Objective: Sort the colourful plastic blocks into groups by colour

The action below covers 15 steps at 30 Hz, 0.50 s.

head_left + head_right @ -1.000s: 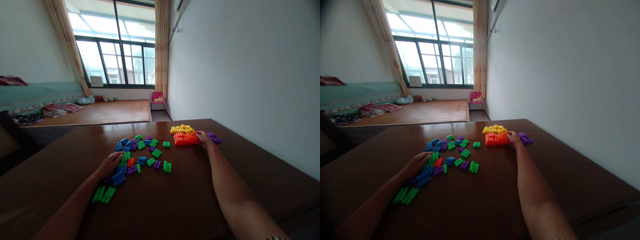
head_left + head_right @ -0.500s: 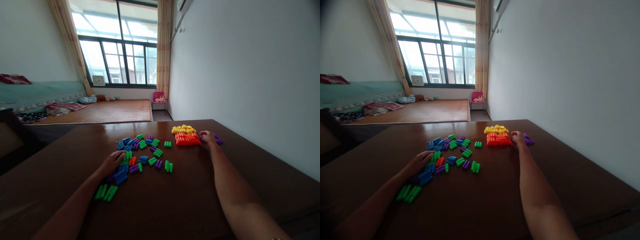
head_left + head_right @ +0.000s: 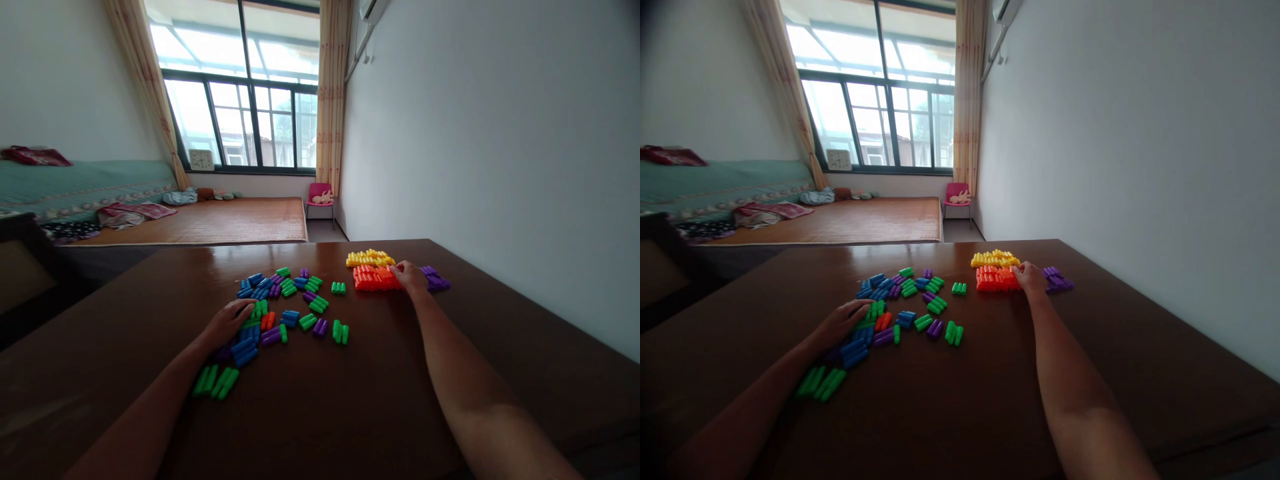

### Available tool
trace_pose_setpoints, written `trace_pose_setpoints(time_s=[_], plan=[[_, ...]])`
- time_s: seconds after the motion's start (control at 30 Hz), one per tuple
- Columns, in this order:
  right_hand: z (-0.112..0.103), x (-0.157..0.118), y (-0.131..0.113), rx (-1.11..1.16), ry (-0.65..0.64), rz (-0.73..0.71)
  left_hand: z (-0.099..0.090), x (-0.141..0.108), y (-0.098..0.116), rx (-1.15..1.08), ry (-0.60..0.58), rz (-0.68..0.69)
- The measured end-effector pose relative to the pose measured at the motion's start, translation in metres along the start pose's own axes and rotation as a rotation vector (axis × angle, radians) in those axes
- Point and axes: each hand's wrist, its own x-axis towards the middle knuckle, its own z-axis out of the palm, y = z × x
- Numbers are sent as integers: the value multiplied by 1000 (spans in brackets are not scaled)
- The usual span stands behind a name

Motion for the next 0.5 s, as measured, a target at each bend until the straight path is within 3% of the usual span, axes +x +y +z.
trace_pose_setpoints(time_s=[0.5], plan=[[-2,9,9,126,57,-9,1,1,-3,-14,11,1]])
